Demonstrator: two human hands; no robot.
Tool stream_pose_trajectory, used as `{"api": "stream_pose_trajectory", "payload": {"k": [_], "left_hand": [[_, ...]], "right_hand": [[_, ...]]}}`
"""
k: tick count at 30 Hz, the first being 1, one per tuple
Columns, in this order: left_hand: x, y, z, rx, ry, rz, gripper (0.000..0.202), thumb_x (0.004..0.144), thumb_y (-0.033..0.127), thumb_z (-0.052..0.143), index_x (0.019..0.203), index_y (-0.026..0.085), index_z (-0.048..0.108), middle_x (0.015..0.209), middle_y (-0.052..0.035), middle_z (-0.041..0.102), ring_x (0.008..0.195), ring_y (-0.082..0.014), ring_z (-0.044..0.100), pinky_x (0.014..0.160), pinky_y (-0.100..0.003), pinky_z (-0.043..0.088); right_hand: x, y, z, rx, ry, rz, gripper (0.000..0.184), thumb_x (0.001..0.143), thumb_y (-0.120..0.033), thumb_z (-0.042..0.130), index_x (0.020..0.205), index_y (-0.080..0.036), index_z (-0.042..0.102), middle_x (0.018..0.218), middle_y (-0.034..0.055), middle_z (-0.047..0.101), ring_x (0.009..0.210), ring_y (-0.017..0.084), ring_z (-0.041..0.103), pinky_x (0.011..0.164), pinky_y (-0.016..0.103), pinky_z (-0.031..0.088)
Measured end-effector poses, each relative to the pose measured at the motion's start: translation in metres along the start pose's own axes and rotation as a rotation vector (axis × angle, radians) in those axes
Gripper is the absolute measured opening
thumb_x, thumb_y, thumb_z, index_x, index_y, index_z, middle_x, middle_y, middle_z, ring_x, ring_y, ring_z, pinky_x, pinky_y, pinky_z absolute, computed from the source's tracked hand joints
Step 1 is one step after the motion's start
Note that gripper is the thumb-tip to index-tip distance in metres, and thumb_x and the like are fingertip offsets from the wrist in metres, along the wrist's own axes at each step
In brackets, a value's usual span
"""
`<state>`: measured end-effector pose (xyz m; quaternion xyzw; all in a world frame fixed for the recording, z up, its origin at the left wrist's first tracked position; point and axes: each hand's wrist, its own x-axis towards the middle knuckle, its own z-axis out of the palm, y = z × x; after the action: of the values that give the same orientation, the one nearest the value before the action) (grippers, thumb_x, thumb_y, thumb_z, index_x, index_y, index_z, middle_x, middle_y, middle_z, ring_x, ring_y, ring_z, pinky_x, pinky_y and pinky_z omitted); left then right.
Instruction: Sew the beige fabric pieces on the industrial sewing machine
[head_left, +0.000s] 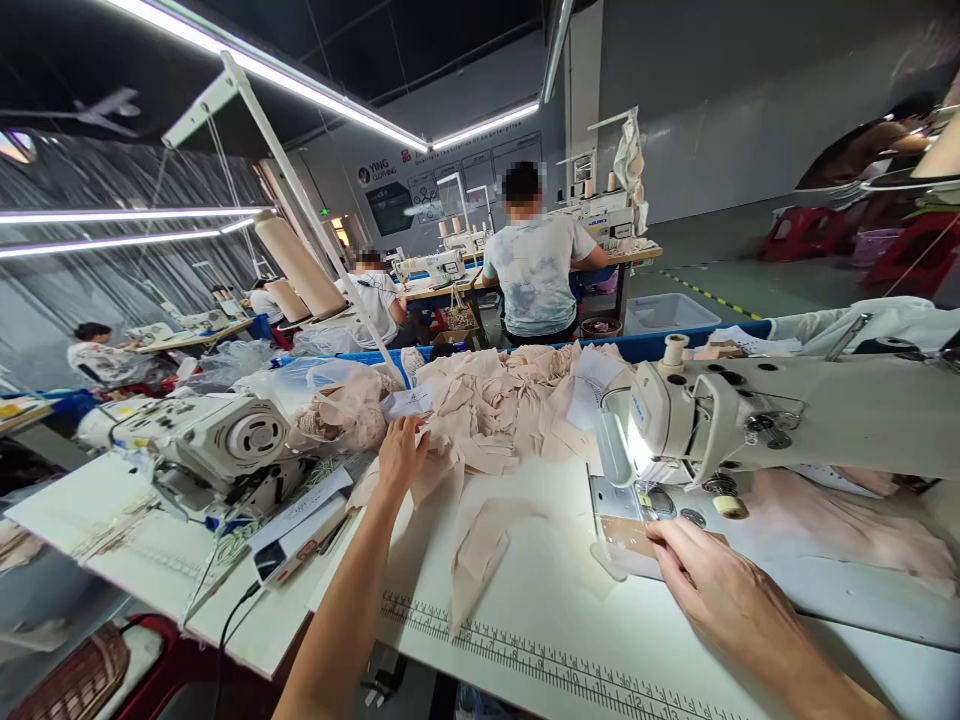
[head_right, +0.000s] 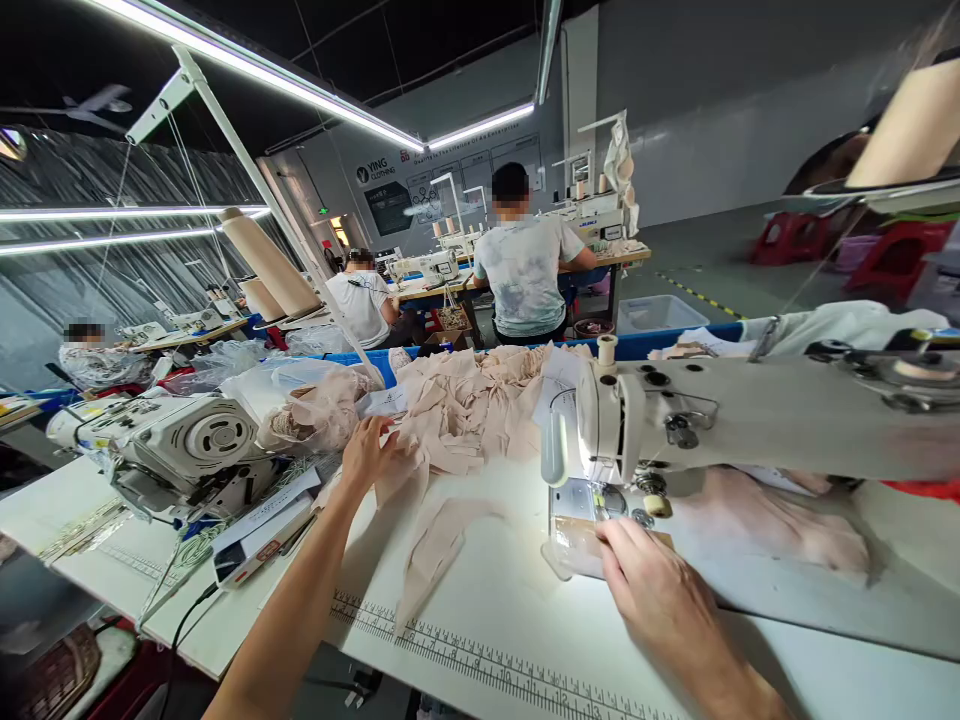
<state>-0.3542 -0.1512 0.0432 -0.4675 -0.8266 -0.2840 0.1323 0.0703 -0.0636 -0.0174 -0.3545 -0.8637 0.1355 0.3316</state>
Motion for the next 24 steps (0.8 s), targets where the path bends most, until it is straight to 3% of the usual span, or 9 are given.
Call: {"api": "stream_pose_trajectory", "payload": {"k": [5,8,10,13,17,21,24], "left_hand": [[-0.014,0.01,-0.016,0.094,-0.171,0.058,0.015,0.094,0.029,0.059,0.087,0.022,0.07,0.087,-0.005,0.073,0.082,-0.0208,0.067,0.072,-0.028,0.045],[-0.019,0.018,-0.012,0.104,-0.112,0.059,0.021,0.094,0.041,0.063,0.096,0.022,0.071,0.097,-0.0068,0.073,0.093,-0.0231,0.067,0.074,-0.029,0.046],[-0.019,0.023,-0.003,0.14,-0.07,0.038,0.026,0.092,0.047,0.067,0.093,0.021,0.069,0.101,-0.0096,0.073,0.103,-0.0271,0.065,0.075,-0.03,0.047],[-0.018,0.025,0.01,0.128,-0.067,0.007,0.02,0.092,0.038,0.066,0.084,0.021,0.065,0.099,-0.0105,0.072,0.106,-0.0284,0.064,0.075,-0.031,0.046],[-0.014,0.014,0.008,-0.09,-0.024,-0.071,0.011,0.093,0.028,0.057,0.085,0.022,0.059,0.084,-0.004,0.071,0.085,-0.0214,0.067,0.072,-0.029,0.044],[-0.008,0.0,-0.008,-0.358,0.203,-0.184,0.011,0.089,0.032,0.059,0.083,0.024,0.054,0.073,0.0002,0.067,0.074,-0.0194,0.067,0.07,-0.027,0.045],[-0.002,-0.007,-0.016,-0.751,0.337,-0.337,0.018,0.084,0.036,0.064,0.08,0.024,0.052,0.076,-0.001,0.067,0.078,-0.0186,0.068,0.072,-0.027,0.049]], "right_hand": [[0.0,0.001,0.002,0.0,-0.026,0.016,0.023,0.096,-0.036,0.04,0.085,-0.031,0.059,0.077,0.0043,0.069,0.065,0.024,0.068,0.057,0.038,0.049],[0.0,0.002,0.003,-0.006,-0.028,0.028,0.022,0.095,-0.037,0.04,0.084,-0.032,0.059,0.078,0.0054,0.069,0.066,0.025,0.068,0.057,0.038,0.049],[0.0,0.004,0.004,-0.002,-0.022,0.02,0.023,0.096,-0.037,0.039,0.084,-0.032,0.058,0.077,0.0048,0.069,0.066,0.025,0.069,0.058,0.038,0.05],[0.0,0.007,0.005,-0.001,0.005,-0.008,0.025,0.097,-0.036,0.039,0.083,-0.033,0.059,0.075,0.003,0.069,0.064,0.024,0.069,0.057,0.037,0.051],[0.0,0.011,0.009,0.017,0.016,-0.024,0.025,0.096,-0.035,0.042,0.083,-0.033,0.063,0.075,0.0028,0.069,0.063,0.023,0.07,0.053,0.036,0.053],[0.002,0.011,0.009,0.032,0.017,-0.016,0.025,0.095,-0.036,0.042,0.079,-0.033,0.062,0.073,0.0027,0.069,0.061,0.024,0.07,0.05,0.036,0.054],[0.003,0.01,0.008,0.031,0.033,-0.033,0.027,0.095,-0.038,0.041,0.078,-0.034,0.062,0.071,0.0026,0.069,0.059,0.024,0.07,0.05,0.037,0.055]]}}
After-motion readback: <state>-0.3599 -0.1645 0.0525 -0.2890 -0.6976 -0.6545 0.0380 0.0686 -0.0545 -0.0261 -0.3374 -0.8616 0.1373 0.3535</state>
